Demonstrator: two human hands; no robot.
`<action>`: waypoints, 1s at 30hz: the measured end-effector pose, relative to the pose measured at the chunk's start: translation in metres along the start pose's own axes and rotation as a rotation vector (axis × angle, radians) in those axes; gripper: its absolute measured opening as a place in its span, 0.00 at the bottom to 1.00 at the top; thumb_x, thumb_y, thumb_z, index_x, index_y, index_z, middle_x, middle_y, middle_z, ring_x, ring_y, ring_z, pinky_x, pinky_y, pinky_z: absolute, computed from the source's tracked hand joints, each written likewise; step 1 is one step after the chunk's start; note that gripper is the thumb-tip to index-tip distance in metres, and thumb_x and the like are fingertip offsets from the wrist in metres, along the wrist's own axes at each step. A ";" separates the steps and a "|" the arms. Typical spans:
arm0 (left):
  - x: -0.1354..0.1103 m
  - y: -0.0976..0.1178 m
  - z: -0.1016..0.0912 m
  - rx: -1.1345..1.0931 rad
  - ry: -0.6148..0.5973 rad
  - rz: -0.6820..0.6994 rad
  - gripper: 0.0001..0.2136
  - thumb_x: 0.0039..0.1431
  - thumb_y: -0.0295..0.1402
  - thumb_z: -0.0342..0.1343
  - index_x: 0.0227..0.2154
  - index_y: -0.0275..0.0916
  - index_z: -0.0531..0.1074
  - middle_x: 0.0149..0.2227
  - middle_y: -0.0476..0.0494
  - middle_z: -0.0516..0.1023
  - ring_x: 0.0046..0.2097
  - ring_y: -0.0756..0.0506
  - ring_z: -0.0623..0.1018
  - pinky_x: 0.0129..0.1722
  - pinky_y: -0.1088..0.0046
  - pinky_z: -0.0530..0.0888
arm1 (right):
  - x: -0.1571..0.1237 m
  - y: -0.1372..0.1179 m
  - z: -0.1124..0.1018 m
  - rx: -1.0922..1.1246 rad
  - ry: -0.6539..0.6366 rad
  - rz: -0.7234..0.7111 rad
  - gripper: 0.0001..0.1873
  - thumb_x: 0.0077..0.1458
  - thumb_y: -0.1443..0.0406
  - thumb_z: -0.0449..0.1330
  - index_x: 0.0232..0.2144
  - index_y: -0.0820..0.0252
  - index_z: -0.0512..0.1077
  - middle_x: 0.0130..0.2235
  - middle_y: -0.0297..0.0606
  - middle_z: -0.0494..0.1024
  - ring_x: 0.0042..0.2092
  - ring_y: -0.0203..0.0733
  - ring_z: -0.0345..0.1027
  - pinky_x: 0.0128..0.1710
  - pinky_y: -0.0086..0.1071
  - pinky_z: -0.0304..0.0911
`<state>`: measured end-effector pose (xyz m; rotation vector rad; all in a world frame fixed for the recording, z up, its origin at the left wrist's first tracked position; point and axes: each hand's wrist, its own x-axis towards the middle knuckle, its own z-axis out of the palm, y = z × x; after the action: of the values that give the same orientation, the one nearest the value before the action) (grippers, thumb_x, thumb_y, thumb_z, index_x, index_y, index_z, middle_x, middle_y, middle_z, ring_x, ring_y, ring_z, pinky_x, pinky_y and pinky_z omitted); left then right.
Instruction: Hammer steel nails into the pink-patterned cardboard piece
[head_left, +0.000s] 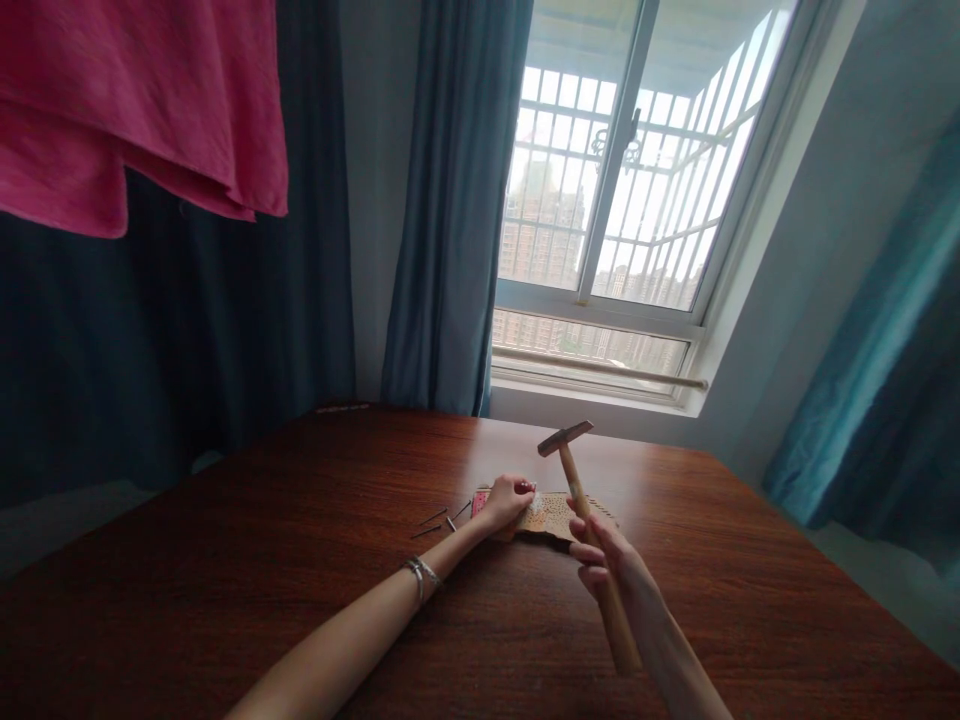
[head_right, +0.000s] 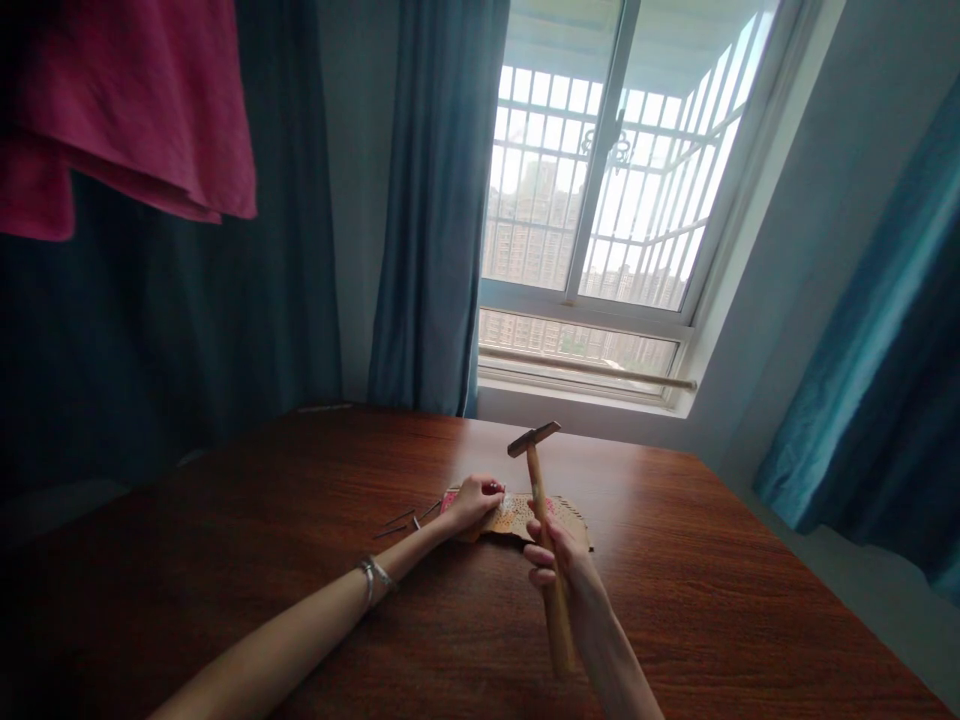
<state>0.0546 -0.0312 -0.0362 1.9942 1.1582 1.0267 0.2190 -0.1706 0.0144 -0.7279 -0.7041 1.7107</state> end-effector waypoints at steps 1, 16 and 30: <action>0.000 0.000 0.000 0.003 -0.002 -0.002 0.07 0.47 0.31 0.54 0.29 0.36 0.75 0.30 0.46 0.78 0.34 0.48 0.75 0.34 0.77 0.69 | 0.000 0.001 -0.001 0.017 -0.012 0.002 0.27 0.39 0.58 0.66 0.44 0.54 0.66 0.27 0.26 0.64 0.17 0.21 0.45 0.10 0.15 0.41; 0.000 -0.003 0.001 0.054 0.003 -0.026 0.06 0.48 0.30 0.54 0.28 0.36 0.75 0.30 0.47 0.77 0.34 0.49 0.75 0.35 0.78 0.68 | -0.020 0.025 0.010 -0.439 0.137 -0.142 0.22 0.43 0.47 0.60 0.26 0.59 0.60 0.16 0.20 0.52 0.14 0.23 0.43 0.09 0.18 0.39; 0.004 -0.013 0.005 0.031 0.013 0.023 0.07 0.48 0.32 0.53 0.27 0.36 0.74 0.29 0.47 0.77 0.32 0.49 0.74 0.33 0.78 0.67 | -0.023 0.025 0.012 -0.557 0.136 -0.140 0.23 0.43 0.46 0.59 0.24 0.59 0.61 0.12 0.19 0.49 0.13 0.23 0.40 0.09 0.18 0.39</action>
<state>0.0551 -0.0230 -0.0480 2.0324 1.1670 1.0403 0.1996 -0.1996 0.0061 -1.1363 -1.1253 1.3273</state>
